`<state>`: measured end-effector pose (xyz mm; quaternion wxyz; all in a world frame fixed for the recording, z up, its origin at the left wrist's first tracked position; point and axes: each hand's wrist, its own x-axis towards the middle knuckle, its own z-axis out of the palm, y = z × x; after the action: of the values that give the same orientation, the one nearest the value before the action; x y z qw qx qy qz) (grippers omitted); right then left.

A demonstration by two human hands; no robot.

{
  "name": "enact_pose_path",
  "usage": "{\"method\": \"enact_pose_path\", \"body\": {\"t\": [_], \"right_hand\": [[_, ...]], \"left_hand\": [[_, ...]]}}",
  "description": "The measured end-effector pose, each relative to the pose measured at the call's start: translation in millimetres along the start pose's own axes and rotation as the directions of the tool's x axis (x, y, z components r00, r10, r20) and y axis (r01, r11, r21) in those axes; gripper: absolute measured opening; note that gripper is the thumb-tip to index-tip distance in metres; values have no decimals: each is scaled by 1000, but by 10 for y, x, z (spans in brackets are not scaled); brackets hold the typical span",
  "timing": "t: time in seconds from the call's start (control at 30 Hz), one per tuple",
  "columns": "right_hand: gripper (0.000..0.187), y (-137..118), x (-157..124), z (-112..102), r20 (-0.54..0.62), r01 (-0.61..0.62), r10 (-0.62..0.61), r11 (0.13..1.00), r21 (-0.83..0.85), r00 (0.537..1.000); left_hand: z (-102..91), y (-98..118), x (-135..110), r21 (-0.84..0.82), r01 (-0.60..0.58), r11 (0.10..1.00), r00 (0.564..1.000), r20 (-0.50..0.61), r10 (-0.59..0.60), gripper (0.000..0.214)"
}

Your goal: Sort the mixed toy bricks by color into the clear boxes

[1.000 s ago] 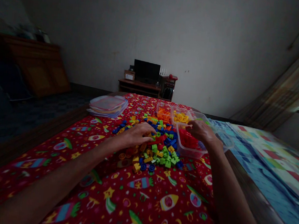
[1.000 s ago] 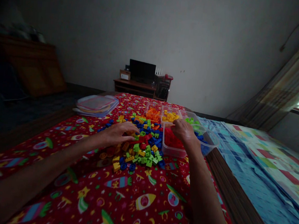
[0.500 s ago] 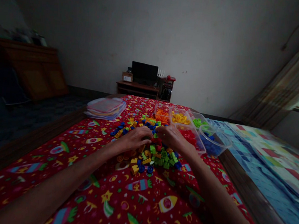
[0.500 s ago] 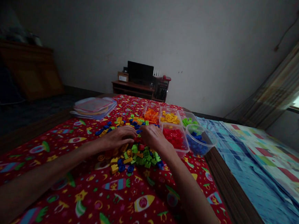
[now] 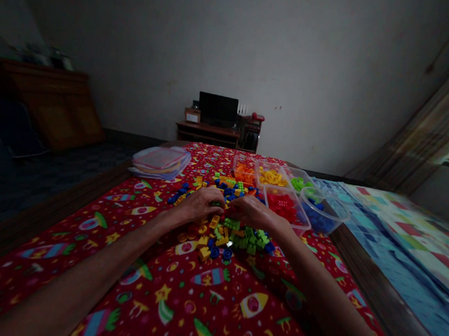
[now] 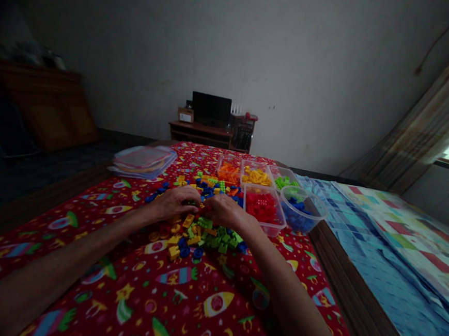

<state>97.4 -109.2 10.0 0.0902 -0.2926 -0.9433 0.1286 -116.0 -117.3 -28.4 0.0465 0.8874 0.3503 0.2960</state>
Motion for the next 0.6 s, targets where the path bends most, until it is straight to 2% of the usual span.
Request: {"method": "enact_pose_path", "body": {"t": [0.1, 0.2, 0.43, 0.6], "right_hand": [[14, -8, -8, -14, -5, -44, 44, 999, -16, 999], [12, 25, -12, -24, -17, -36, 36, 999, -34, 999], [23, 142, -47, -88, -153, -49, 28, 990, -133, 988], [14, 203, -145, -275, -235, -157, 131, 983, -97, 963]], "left_hand": [[6, -40, -8, -3, -14, 1000, 1000, 18, 14, 12], [13, -78, -15, -14, -46, 999, 998, 51, 47, 12], [12, -46, -28, -8, -17, 1000, 997, 70, 18, 15], [3, -4, -35, 16, -10, 1000, 997, 76, 9, 22]]}}
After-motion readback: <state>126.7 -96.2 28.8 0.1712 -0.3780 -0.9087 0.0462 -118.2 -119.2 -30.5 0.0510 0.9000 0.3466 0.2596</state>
